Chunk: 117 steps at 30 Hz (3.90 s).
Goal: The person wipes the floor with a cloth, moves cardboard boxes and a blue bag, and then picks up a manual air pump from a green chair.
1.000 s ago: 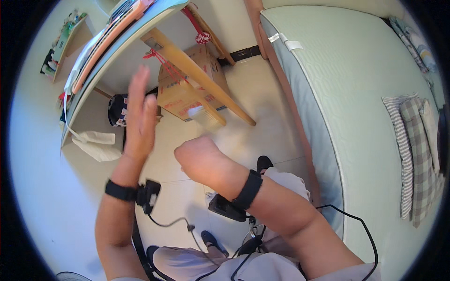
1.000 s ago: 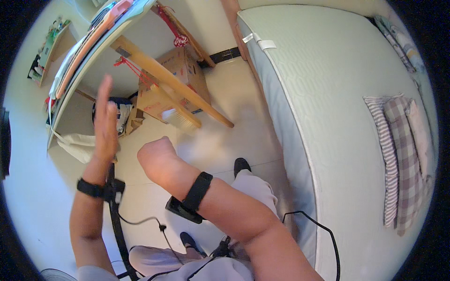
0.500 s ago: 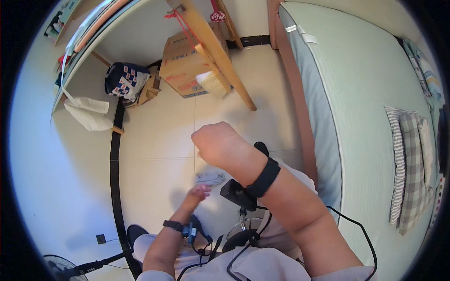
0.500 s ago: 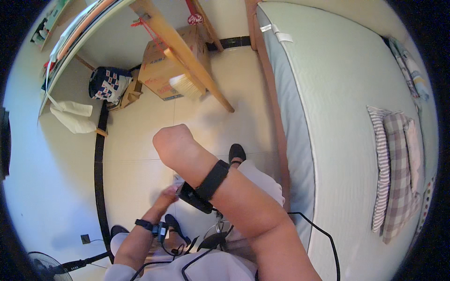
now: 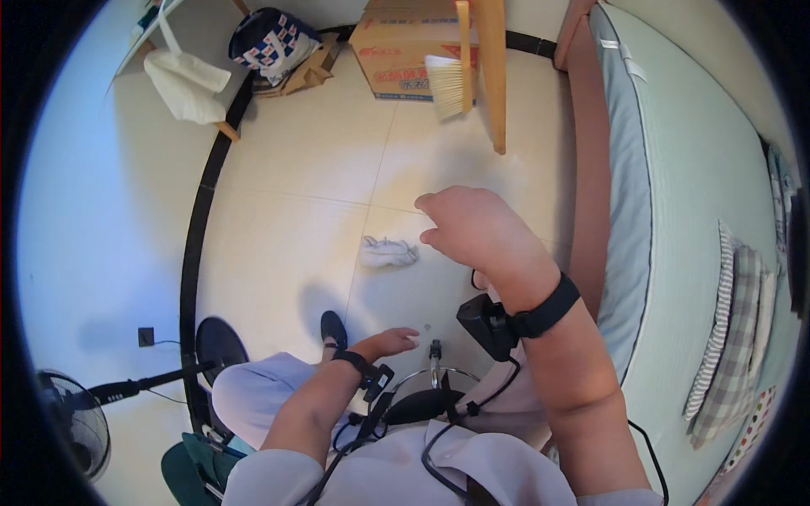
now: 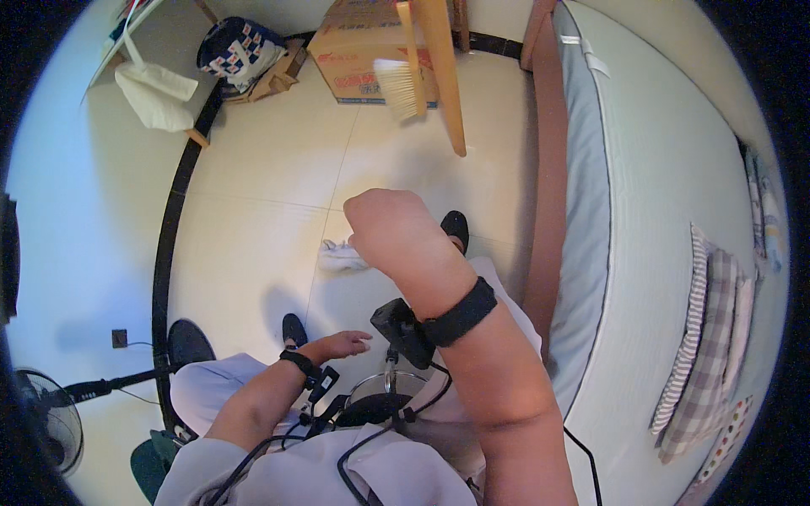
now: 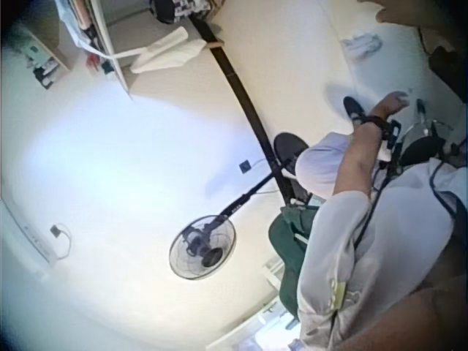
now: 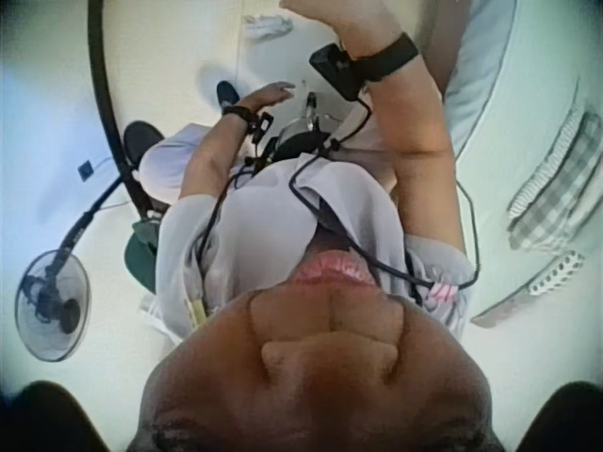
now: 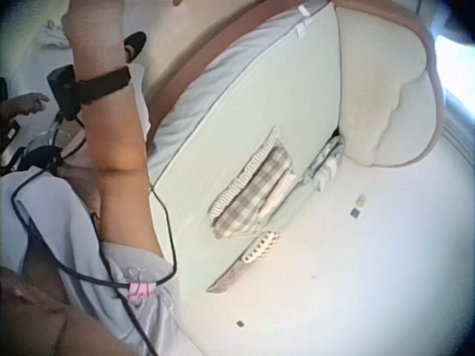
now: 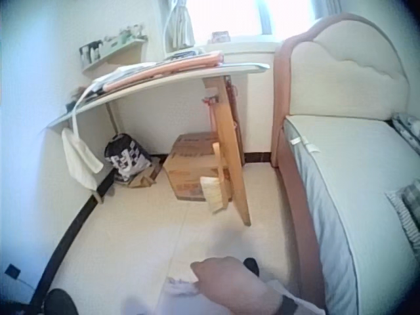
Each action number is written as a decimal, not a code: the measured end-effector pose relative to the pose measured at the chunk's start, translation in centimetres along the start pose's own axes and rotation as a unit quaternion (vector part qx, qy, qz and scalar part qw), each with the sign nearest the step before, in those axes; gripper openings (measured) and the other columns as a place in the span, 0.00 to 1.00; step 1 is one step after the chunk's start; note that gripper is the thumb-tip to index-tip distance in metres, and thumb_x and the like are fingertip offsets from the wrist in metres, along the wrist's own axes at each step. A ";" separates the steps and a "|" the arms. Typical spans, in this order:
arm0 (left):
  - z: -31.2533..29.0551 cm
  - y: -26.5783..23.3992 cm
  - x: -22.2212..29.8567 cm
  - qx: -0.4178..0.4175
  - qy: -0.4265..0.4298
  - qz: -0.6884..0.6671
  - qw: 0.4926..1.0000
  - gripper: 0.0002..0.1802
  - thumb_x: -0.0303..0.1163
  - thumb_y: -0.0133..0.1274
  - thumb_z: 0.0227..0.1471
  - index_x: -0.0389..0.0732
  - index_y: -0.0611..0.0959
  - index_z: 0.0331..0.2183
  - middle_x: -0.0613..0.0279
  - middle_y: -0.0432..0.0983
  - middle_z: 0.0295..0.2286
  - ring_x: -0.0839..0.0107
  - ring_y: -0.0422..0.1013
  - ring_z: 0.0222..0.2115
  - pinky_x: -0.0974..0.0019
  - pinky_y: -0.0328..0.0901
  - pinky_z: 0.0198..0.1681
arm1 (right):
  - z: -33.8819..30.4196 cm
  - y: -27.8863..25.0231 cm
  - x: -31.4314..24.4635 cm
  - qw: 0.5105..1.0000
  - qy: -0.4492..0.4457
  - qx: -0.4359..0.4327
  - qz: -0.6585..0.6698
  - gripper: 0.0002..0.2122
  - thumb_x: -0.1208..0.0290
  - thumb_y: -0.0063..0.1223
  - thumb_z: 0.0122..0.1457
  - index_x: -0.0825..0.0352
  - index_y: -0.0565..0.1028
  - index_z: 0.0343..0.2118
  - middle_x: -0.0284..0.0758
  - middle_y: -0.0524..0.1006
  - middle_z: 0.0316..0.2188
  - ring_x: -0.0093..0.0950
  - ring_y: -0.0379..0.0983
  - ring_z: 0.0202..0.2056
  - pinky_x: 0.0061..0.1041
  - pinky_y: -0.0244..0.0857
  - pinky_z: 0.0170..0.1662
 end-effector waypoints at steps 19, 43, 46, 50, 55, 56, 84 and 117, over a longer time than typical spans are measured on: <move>-1.0 8.5 -7.3 -0.002 0.029 0.018 0.999 0.24 0.43 0.48 0.47 0.40 0.75 0.45 0.48 0.74 0.36 0.59 0.70 0.38 0.61 0.64 0.44 | -4.9 6.7 -2.5 0.994 -0.072 0.030 0.070 0.19 0.68 0.55 0.48 0.68 0.71 0.43 0.47 0.75 0.32 0.40 0.72 0.30 0.29 0.66 0.36; -26.5 -1.7 13.8 0.141 0.385 -0.077 0.909 0.17 0.30 0.47 0.54 0.36 0.72 0.46 0.61 0.73 0.38 0.75 0.67 0.40 0.71 0.61 0.46 | -15.4 7.6 -7.2 0.974 0.030 0.071 0.211 0.10 0.66 0.52 0.53 0.70 0.74 0.28 0.32 0.70 0.15 0.19 0.65 0.20 0.18 0.59 0.25; -28.0 -4.7 12.7 0.188 0.390 -0.124 0.893 0.18 0.31 0.46 0.54 0.36 0.71 0.46 0.61 0.73 0.37 0.75 0.68 0.39 0.71 0.61 0.46 | -16.6 6.8 -7.2 0.944 -0.014 0.149 0.293 0.10 0.67 0.51 0.54 0.71 0.72 0.27 0.29 0.66 0.13 0.17 0.61 0.18 0.18 0.58 0.23; -27.7 -7.2 9.8 0.285 0.327 -0.149 0.889 0.16 0.40 0.44 0.55 0.36 0.77 0.36 0.64 0.75 0.30 0.76 0.69 0.33 0.74 0.63 0.40 | -18.9 4.6 -10.8 0.934 0.043 0.164 0.313 0.08 0.68 0.49 0.55 0.70 0.73 0.28 0.29 0.67 0.13 0.17 0.63 0.18 0.17 0.58 0.24; -25.9 -9.3 10.4 0.363 0.383 -0.162 0.834 0.22 0.46 0.45 0.54 0.38 0.76 0.20 0.63 0.74 0.21 0.75 0.70 0.26 0.73 0.63 0.34 | -17.0 4.6 -13.1 0.955 -0.010 0.124 0.269 0.09 0.75 0.44 0.55 0.67 0.75 0.35 0.30 0.71 0.17 0.18 0.67 0.21 0.18 0.61 0.26; -25.9 -9.8 10.5 0.399 0.366 -0.138 0.829 0.22 0.46 0.46 0.52 0.37 0.77 0.19 0.63 0.74 0.19 0.76 0.69 0.23 0.73 0.63 0.31 | -16.4 4.0 -13.3 0.960 -0.027 0.127 0.249 0.09 0.76 0.42 0.54 0.67 0.75 0.36 0.30 0.71 0.17 0.18 0.68 0.21 0.18 0.61 0.27; 5.5 -17.3 -3.3 0.462 0.122 0.206 0.854 0.27 0.28 0.58 0.34 0.52 0.76 0.43 0.54 0.71 0.41 0.56 0.66 0.44 0.59 0.61 0.48 | -11.3 8.2 -5.2 0.994 0.019 -0.103 0.019 0.15 0.71 0.50 0.50 0.64 0.69 0.43 0.44 0.72 0.35 0.42 0.70 0.34 0.38 0.64 0.36; 7.1 -41.4 -19.3 0.604 -0.221 0.040 0.765 0.30 0.49 0.46 0.48 0.61 0.62 0.54 0.49 0.55 0.52 0.44 0.57 0.51 0.44 0.56 0.50 | -2.4 11.0 -0.8 0.937 0.129 -0.299 0.124 0.18 0.78 0.48 0.48 0.67 0.69 0.45 0.47 0.72 0.39 0.46 0.68 0.40 0.36 0.63 0.43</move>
Point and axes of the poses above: each hand's wrist, its own z-axis towards the middle knuckle, its own y-axis out of the palm, x = y × z, the point moved 5 cm from there along z, towards the middle knuckle
